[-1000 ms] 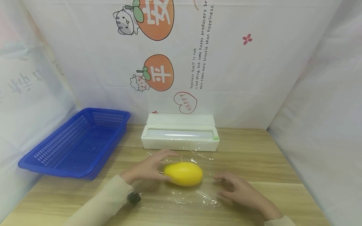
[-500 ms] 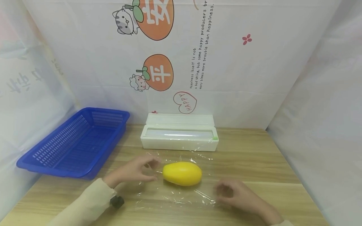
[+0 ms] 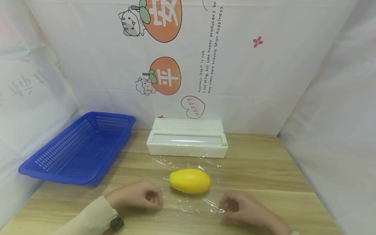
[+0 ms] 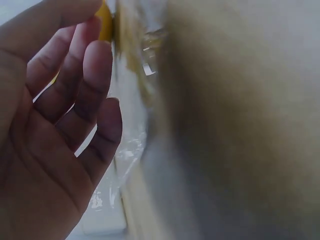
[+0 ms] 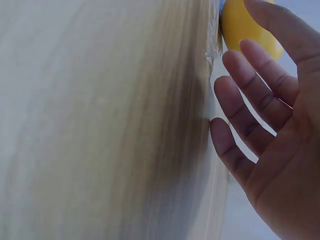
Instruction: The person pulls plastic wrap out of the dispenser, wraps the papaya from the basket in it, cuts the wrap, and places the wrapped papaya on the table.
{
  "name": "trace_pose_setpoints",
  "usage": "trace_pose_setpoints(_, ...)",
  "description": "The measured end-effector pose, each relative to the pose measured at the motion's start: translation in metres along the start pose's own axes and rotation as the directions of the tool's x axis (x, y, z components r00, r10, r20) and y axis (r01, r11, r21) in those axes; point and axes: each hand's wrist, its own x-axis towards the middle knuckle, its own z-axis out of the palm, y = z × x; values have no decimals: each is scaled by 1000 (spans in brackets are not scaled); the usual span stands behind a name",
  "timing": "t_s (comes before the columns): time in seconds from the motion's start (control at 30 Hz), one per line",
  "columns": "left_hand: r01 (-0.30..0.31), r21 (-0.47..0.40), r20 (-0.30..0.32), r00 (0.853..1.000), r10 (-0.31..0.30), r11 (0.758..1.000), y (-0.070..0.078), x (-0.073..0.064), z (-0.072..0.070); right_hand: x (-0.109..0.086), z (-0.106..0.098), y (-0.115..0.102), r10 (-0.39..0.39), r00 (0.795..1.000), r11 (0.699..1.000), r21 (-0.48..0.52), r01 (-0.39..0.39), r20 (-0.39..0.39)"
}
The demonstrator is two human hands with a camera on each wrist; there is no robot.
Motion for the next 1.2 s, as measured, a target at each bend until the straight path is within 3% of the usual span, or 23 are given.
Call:
trace_pose_setpoints(0.17, -10, 34, 70, 998, 7, 999, -4, -4, 6, 0, 4, -1, -6, 999, 998, -68, 8, 34)
trace_pose_setpoints(0.37, -8, 127, 108, 994, -6, 992, -5, -5, 8, -3, 8, -1, 17, 998, 999, -48, -14, 61)
trace_pose_setpoints(0.57, -14, 196, 102, 995, -6, 980, -4, -4, 7, -2, 7, 2, -89, 995, 987, -132, 94, 41)
trace_pose_setpoints(0.73, -31, 197, 91, 996, 13, 980, -4, -3, 6, -1, 6, 6, -146, 988, 977, -150, 152, 52)
trace_pose_setpoints(0.9, -47, 224, 95, 995, 26, 974, -5, -2, 6, 1, 5, 7, -155, 985, 981, -102, 162, 77)
trace_pose_setpoints(1.2, -21, 159, 87, 996, 7, 987, 1, -2, 5, 2, 5, 4, -154, 988, 985, -80, 156, 22)
